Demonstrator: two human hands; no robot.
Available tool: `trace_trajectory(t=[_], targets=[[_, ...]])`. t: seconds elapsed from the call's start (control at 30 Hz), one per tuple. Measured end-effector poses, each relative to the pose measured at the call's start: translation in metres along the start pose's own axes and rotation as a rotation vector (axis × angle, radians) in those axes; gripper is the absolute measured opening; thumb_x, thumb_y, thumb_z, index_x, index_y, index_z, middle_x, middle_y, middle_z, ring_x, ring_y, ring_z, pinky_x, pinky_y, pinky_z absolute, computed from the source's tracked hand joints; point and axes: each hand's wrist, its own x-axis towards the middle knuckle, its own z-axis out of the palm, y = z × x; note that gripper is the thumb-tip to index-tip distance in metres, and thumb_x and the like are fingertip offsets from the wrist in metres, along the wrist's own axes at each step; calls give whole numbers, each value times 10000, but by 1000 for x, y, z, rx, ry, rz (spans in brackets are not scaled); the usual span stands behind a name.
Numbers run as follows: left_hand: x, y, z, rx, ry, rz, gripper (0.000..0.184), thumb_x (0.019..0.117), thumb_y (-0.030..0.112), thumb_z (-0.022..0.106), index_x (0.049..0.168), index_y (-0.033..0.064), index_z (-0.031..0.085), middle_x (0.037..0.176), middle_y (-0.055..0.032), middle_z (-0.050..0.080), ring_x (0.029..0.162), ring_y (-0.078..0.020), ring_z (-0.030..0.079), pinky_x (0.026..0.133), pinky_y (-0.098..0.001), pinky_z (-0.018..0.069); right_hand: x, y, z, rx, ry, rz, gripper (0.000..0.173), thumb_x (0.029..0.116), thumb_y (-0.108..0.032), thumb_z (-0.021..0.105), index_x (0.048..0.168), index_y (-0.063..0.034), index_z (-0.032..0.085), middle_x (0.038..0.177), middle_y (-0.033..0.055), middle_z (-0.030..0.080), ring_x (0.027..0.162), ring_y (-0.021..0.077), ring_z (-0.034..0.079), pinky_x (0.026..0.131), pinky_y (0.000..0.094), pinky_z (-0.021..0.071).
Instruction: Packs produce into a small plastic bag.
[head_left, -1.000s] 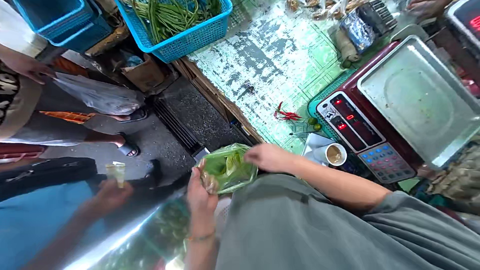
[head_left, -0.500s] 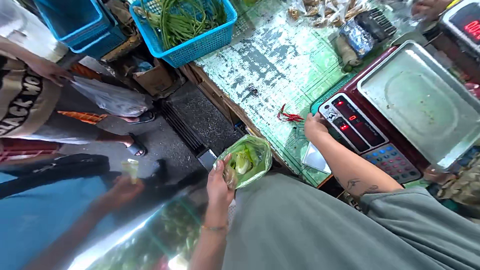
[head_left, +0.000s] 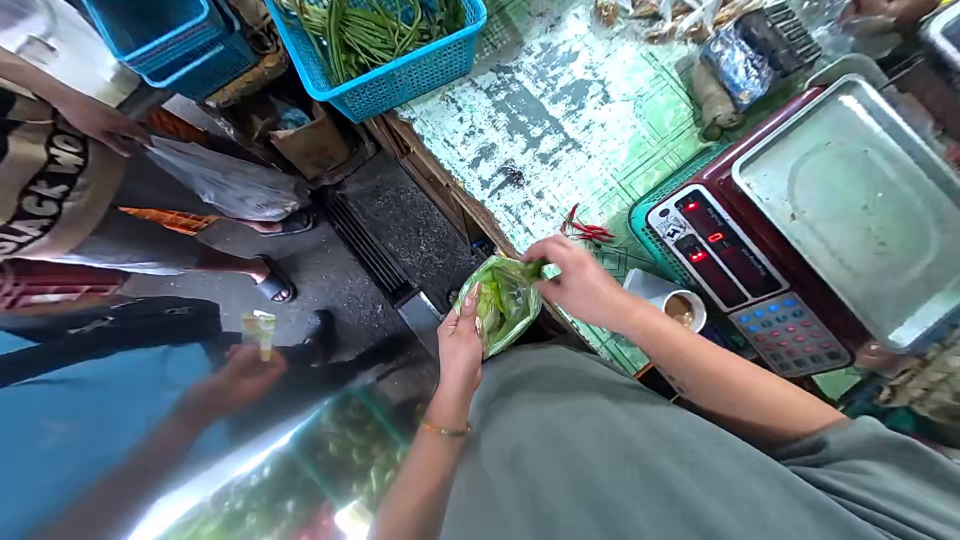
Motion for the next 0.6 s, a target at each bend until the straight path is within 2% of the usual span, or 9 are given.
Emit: trace_trajectory(t=[0.07,0.13,0.2,0.27,0.33,0.4,0.5,0.57,0.6], targets=[[-5,2,-1,-25,-5,22,348,1116,240,428,1281,54,672,641,10,525,459,-64,428,429,-220,407,4,-7,11,104,-204,-6,621,907,-132,793,1464,-186,524,1483,119,501,1214,269,641,919,465,619],[-16,12,-5,-78,-8,40,365,1121,228,394,1296,40,652,592,25,474,435,-57,405,411,-216,387,12,-6,22,6,-334,-24,436,972,-136,696,1394,-118,590,1414,145,572,1208,285,640,990,491,566],[-30,24,-8,-120,-31,39,387,1126,217,357,1341,26,615,562,37,435,420,-54,396,405,-214,390,16,-8,39,-207,-533,-138,322,1002,-52,553,1305,-57,663,1361,163,619,1257,322,607,1064,524,500],[-44,31,-9,-142,-68,53,389,1121,202,358,1341,1,607,549,35,457,415,-53,423,410,-221,422,19,-21,58,-456,-758,-268,334,1011,35,469,1287,14,656,1439,206,572,1361,384,526,1147,552,412],[-56,33,-6,-168,-98,93,376,1113,188,374,1308,-14,624,551,32,496,416,-48,452,414,-223,445,27,-30,77,-761,-858,-320,306,1004,73,455,1249,80,639,1442,262,539,1402,423,465,1189,555,348],[-67,39,-2,-220,-74,129,383,1114,187,367,1285,-19,641,592,19,552,432,-45,484,425,-217,470,35,-30,89,-932,-887,-215,358,979,119,469,1320,127,578,1476,286,497,1394,435,464,1150,550,387],[-78,46,2,-317,-29,105,406,1125,194,319,1290,-17,625,790,-46,672,513,-67,568,474,-225,529,41,-19,98,-897,-849,-30,543,932,156,539,1463,125,432,1507,296,441,1366,462,477,1082,558,456],[-81,42,6,-394,-45,89,405,1124,192,317,1276,-25,623,669,-16,599,458,-48,501,426,-206,461,42,-28,98,-835,-862,62,557,930,128,564,1468,118,423,1474,323,456,1337,497,491,1049,606,468],[-83,40,6,-415,-66,84,402,1121,191,331,1275,-27,631,675,-17,604,454,-42,496,423,-198,457,42,-37,93,-813,-883,121,465,969,86,540,1426,133,463,1458,336,475,1346,501,486,1065,625,443]])
